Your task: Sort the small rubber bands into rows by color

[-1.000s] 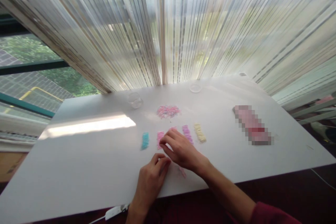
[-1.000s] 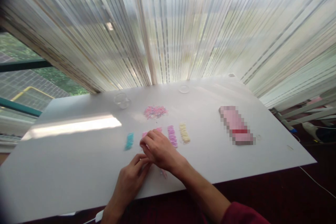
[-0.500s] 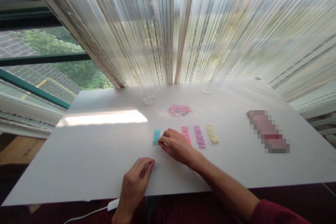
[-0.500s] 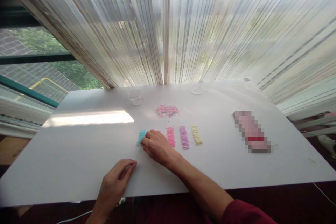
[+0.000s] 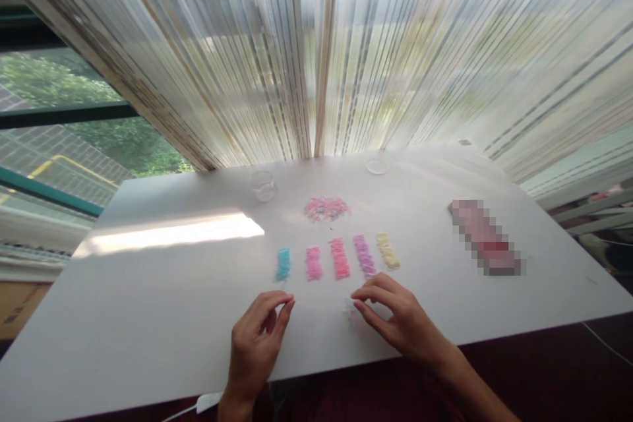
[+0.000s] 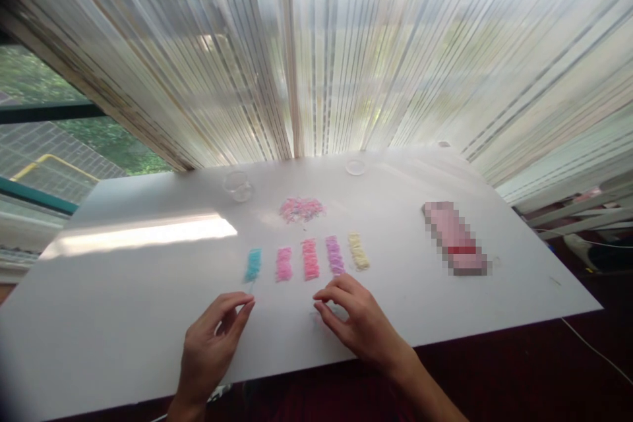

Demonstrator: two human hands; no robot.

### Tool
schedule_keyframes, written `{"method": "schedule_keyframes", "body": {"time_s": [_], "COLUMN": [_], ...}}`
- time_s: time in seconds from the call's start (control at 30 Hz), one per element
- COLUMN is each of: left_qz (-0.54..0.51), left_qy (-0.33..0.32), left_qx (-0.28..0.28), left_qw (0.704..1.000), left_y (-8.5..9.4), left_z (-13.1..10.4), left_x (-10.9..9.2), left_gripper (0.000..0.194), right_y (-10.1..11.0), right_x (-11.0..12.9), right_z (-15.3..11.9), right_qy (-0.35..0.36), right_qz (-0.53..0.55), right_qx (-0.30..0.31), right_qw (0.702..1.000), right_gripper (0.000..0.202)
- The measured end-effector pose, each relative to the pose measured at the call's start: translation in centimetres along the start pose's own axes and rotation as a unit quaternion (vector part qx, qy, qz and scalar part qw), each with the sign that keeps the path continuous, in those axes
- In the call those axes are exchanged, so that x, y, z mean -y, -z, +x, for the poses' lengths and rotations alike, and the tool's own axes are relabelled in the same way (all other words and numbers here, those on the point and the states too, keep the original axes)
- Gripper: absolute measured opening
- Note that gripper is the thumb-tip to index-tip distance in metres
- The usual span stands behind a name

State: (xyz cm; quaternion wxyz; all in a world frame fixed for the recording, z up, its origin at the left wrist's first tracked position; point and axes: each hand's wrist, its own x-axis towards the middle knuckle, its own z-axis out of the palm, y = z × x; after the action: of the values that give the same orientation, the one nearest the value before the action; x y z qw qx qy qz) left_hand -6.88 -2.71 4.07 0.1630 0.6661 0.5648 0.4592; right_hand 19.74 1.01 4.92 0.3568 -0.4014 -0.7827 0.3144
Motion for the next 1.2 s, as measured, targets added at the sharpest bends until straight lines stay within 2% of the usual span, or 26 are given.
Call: {"method": "schedule_keyframes", "body": {"time_s": [0.1, 0.23, 0.33, 0.47, 0.63, 0.73, 0.83, 0.9, 1.2], "left_qz": [-0.045, -0.097, -0.126, -0.125, -0.066, 0.061, 0.194, 0.239, 0.262], "left_qy": [-0.012, -0.033, -0.039, -0.034, -0.019, 0.003, 0.028, 0.044, 0.049], "left_qx": [0.017, 0.075, 0.112, 0.118, 0.103, 0.058, 0.040, 0.037, 0.011], "left_qw": [0.999, 0.992, 0.985, 0.985, 0.992, 0.996, 0.980, 0.969, 0.964], "left_y": [-0.9, -2.6, -3.7, -4.3, -3.2, -1.6, -0.1, 0.3, 0.0], "left_z": [0.3, 0.6, 0.4, 0.0, -0.3, -0.5, -0.7, -0.7, -0.1], "left_x": [-0.7, -2.1, -2.8, -3.2, -2.0, 0.0, 1.7, 2.2, 1.7], "left_gripper": [0.005, 0.010, 0.013, 0.012, 0.006, 0.010, 0.022, 0.027, 0.029], "right_y": [0.2, -0.4, -0.9, -1.2, -1.1, -0.9, -0.7, -0.6, -0.8], "right_x": [0.4, 0.9, 0.9, 0.7, 0.2, -0.2, -0.6, -0.7, -1.0], "right_z": [-1.2, -1.1, -0.8, -0.5, -0.2, -0.2, -0.3, -0.3, -0.5], "right_qy": [-0.011, 0.006, 0.009, 0.010, 0.031, 0.041, 0.039, 0.038, 0.020], "right_qz": [0.021, 0.037, 0.047, 0.051, 0.041, 0.028, 0.030, 0.026, 0.009], "right_qx": [-0.026, -0.050, -0.042, -0.034, -0.055, -0.077, -0.093, -0.098, -0.106], "right_qw": [0.999, 0.998, 0.998, 0.998, 0.997, 0.996, 0.994, 0.994, 0.994], "right_gripper": [0.014, 0.023, 0.017, 0.008, 0.009, 0.013, 0.016, 0.016, 0.014]}}
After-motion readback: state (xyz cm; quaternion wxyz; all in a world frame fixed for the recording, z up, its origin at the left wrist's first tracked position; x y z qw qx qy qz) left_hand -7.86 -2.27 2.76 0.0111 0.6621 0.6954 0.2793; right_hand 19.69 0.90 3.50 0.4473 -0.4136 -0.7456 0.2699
